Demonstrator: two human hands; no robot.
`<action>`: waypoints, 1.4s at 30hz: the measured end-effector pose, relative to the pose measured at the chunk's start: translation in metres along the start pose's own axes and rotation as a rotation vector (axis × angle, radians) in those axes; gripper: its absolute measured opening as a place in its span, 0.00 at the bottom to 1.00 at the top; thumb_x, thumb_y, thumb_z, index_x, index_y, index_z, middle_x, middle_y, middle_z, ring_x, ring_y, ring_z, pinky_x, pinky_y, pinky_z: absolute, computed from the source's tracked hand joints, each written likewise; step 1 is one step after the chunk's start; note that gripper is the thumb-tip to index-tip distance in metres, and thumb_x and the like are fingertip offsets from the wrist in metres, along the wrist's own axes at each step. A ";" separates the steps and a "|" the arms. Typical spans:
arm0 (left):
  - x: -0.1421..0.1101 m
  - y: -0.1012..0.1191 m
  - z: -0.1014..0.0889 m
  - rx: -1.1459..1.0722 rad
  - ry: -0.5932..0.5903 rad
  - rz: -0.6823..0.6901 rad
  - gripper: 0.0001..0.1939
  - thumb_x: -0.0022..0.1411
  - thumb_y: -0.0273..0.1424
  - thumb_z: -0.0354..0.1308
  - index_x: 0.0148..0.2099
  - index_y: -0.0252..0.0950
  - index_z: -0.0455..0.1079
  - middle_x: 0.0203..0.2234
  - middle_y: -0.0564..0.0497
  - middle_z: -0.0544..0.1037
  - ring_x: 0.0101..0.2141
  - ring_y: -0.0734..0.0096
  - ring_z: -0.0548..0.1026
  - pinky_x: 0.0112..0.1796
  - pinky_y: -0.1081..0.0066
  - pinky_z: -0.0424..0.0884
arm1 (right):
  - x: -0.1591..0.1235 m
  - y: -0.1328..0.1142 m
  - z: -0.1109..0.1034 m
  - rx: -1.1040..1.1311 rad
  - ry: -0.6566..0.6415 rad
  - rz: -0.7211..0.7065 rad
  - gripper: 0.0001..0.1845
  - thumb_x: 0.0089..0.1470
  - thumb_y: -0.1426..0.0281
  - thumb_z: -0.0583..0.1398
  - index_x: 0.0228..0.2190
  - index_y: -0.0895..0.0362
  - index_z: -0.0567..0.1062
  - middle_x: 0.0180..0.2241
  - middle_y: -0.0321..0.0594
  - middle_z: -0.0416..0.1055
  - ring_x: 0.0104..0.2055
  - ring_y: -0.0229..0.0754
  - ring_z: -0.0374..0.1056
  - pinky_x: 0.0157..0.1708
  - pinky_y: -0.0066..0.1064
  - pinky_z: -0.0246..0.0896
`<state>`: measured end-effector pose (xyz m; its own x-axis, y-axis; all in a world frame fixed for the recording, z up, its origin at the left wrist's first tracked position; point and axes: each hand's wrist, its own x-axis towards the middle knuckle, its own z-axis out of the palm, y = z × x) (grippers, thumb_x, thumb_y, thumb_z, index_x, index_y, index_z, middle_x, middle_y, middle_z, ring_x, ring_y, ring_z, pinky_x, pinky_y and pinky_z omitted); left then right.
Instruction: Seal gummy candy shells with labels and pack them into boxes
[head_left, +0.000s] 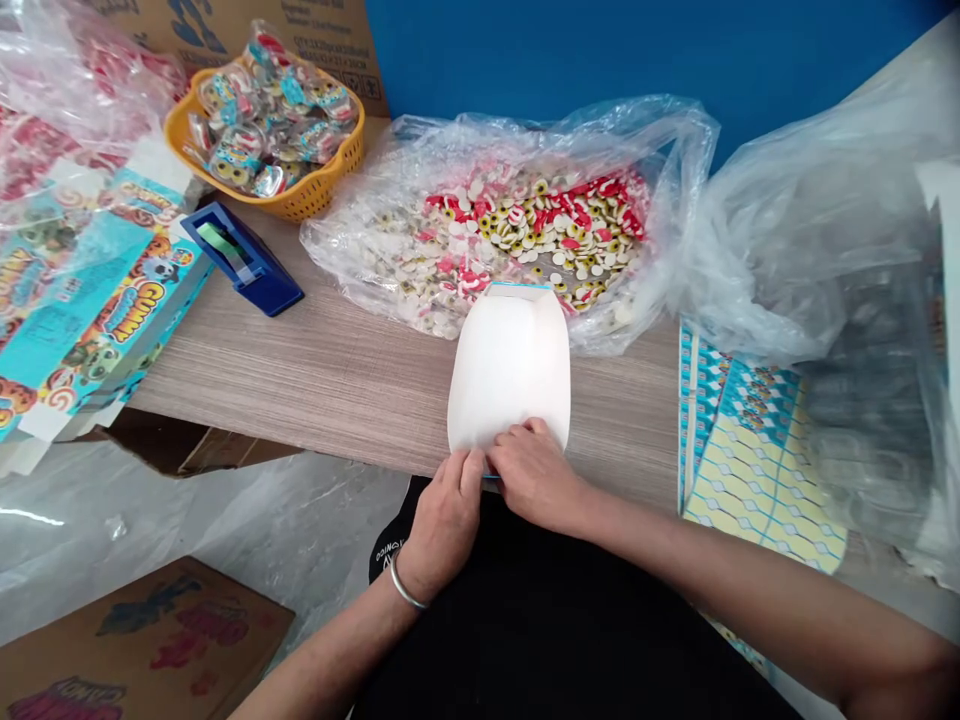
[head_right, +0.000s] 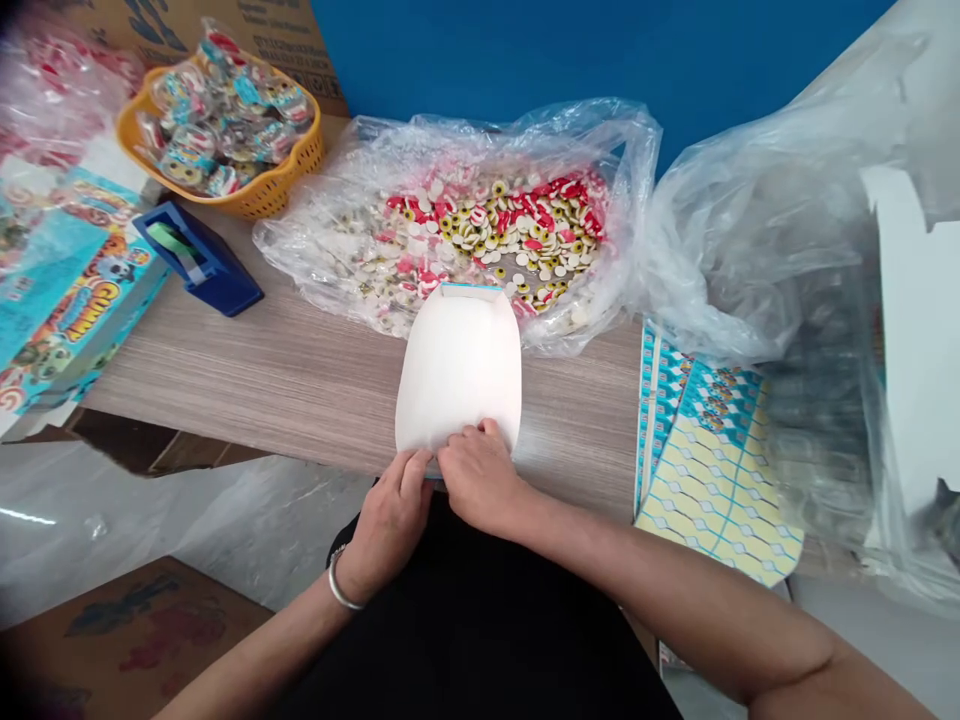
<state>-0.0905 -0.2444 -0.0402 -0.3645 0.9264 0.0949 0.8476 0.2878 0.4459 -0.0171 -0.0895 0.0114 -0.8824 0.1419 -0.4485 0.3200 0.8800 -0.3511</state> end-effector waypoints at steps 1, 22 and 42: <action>0.000 0.000 0.001 0.004 0.003 -0.003 0.17 0.68 0.19 0.48 0.58 0.34 0.60 0.42 0.45 0.74 0.41 0.65 0.75 0.43 0.67 0.75 | 0.003 0.001 -0.001 0.007 -0.020 0.007 0.08 0.55 0.77 0.58 0.29 0.58 0.77 0.33 0.43 0.77 0.42 0.46 0.68 0.44 0.41 0.47; 0.008 -0.014 -0.013 -0.048 -0.040 0.139 0.12 0.66 0.17 0.44 0.44 0.38 0.63 0.36 0.51 0.70 0.34 0.69 0.72 0.36 0.69 0.74 | -0.009 -0.020 -0.003 -0.083 0.004 0.012 0.08 0.57 0.69 0.61 0.33 0.60 0.79 0.34 0.47 0.79 0.39 0.50 0.75 0.43 0.41 0.59; 0.063 -0.150 -0.150 0.239 0.149 0.287 0.29 0.67 0.20 0.41 0.67 0.43 0.61 0.68 0.46 0.61 0.66 0.59 0.60 0.64 0.52 0.60 | -0.004 0.055 -0.050 0.017 0.198 0.350 0.20 0.62 0.74 0.49 0.45 0.64 0.78 0.46 0.57 0.78 0.47 0.52 0.75 0.40 0.34 0.62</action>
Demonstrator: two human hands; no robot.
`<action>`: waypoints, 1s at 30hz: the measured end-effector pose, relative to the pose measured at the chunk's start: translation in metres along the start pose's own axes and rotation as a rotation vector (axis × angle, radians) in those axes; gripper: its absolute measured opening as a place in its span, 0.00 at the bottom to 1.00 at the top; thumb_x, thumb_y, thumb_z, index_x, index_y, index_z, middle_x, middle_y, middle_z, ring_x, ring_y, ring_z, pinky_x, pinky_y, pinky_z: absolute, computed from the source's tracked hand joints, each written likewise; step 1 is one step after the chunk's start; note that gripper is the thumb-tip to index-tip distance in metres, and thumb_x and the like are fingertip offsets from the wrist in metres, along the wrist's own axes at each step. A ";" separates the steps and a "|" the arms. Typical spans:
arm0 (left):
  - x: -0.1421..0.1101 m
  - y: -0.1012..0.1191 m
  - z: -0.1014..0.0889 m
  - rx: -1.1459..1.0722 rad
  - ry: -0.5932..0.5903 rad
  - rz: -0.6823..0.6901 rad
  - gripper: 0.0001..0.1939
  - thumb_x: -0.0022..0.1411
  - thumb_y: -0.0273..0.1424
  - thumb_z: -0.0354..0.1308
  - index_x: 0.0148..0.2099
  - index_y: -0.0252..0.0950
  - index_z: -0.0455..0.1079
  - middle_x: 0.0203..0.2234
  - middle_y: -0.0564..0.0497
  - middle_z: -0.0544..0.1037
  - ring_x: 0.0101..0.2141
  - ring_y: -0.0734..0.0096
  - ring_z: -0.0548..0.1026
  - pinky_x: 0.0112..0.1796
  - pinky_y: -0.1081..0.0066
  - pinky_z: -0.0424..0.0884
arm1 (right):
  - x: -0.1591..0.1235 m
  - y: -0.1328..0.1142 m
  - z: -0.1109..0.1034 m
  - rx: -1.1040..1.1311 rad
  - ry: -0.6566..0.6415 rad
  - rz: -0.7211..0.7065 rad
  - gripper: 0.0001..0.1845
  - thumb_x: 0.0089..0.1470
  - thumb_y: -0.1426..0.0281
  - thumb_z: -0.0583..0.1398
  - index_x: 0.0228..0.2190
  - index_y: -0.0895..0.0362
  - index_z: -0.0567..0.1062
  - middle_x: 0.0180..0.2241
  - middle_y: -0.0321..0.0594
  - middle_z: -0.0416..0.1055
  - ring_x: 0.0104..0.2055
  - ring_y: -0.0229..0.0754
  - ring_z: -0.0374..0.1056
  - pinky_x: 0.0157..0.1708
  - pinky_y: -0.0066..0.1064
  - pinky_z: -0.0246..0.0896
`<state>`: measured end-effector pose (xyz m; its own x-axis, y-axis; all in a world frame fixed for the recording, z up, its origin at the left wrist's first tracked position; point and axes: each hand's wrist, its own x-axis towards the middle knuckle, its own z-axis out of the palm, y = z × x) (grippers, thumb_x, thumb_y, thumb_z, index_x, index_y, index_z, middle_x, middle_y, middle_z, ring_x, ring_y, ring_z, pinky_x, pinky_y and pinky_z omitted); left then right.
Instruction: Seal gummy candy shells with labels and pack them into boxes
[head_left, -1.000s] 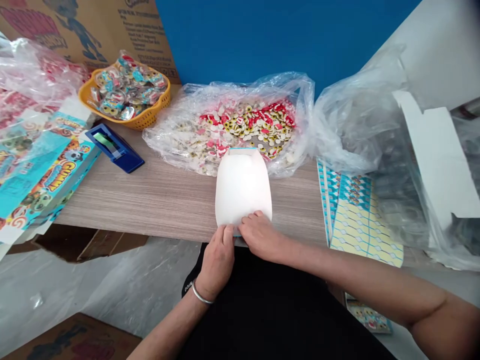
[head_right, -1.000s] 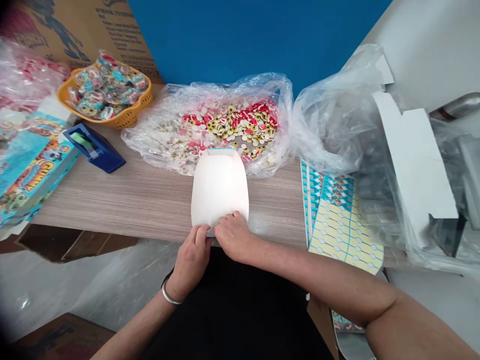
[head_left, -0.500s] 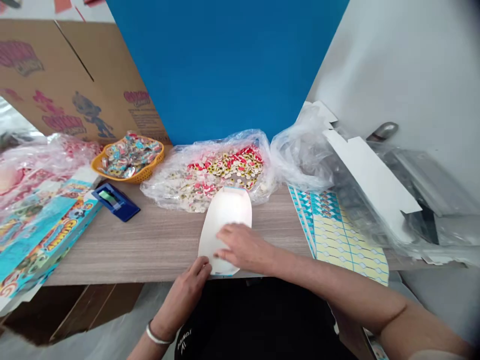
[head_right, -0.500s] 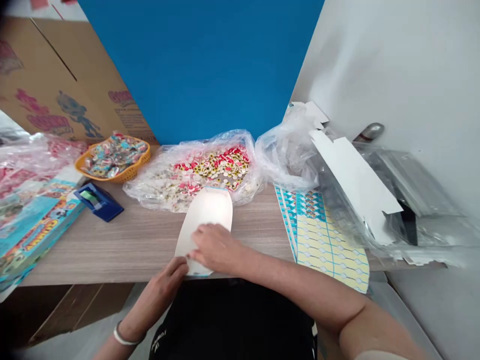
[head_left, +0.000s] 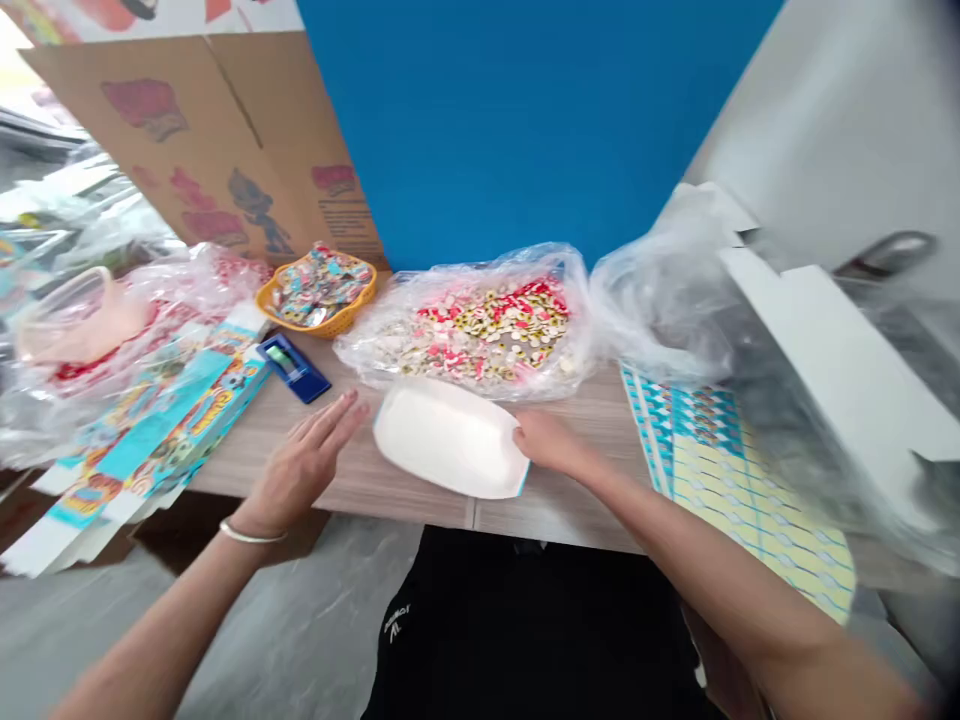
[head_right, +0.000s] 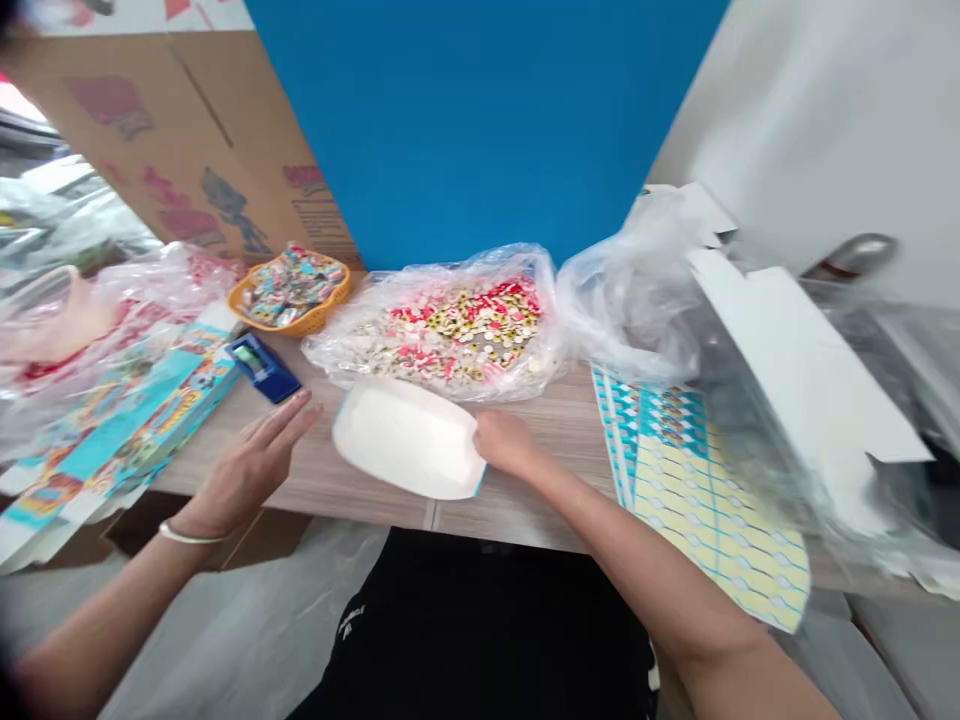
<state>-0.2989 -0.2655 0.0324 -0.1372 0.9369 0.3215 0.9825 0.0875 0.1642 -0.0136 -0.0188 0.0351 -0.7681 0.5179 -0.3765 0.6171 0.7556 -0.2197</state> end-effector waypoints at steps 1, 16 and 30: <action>-0.002 0.003 0.004 -0.035 0.099 -0.151 0.26 0.68 0.23 0.43 0.66 0.40 0.61 0.67 0.44 0.62 0.66 0.58 0.61 0.64 0.52 0.59 | -0.003 0.000 0.003 0.008 -0.018 0.012 0.20 0.64 0.71 0.49 0.45 0.64 0.78 0.46 0.58 0.78 0.47 0.53 0.75 0.39 0.35 0.62; 0.002 0.059 0.094 -0.692 0.316 -0.813 0.27 0.68 0.44 0.50 0.63 0.35 0.64 0.57 0.42 0.74 0.57 0.61 0.73 0.57 0.61 0.69 | 0.062 -0.111 0.022 -0.050 0.026 -0.635 0.16 0.65 0.76 0.50 0.47 0.59 0.76 0.48 0.49 0.73 0.49 0.49 0.67 0.48 0.38 0.60; 0.018 0.045 0.096 -0.578 0.153 -0.816 0.20 0.66 0.35 0.49 0.54 0.37 0.74 0.47 0.45 0.81 0.50 0.57 0.76 0.56 0.57 0.68 | 0.086 -0.126 0.053 -0.055 0.133 -0.586 0.18 0.66 0.73 0.50 0.52 0.57 0.72 0.51 0.49 0.70 0.52 0.54 0.62 0.48 0.45 0.58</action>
<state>-0.2447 -0.2122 -0.0436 -0.7943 0.6073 0.0185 0.3754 0.4666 0.8009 -0.1484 -0.0908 -0.0167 -0.9946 0.0519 -0.0903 0.0775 0.9480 -0.3086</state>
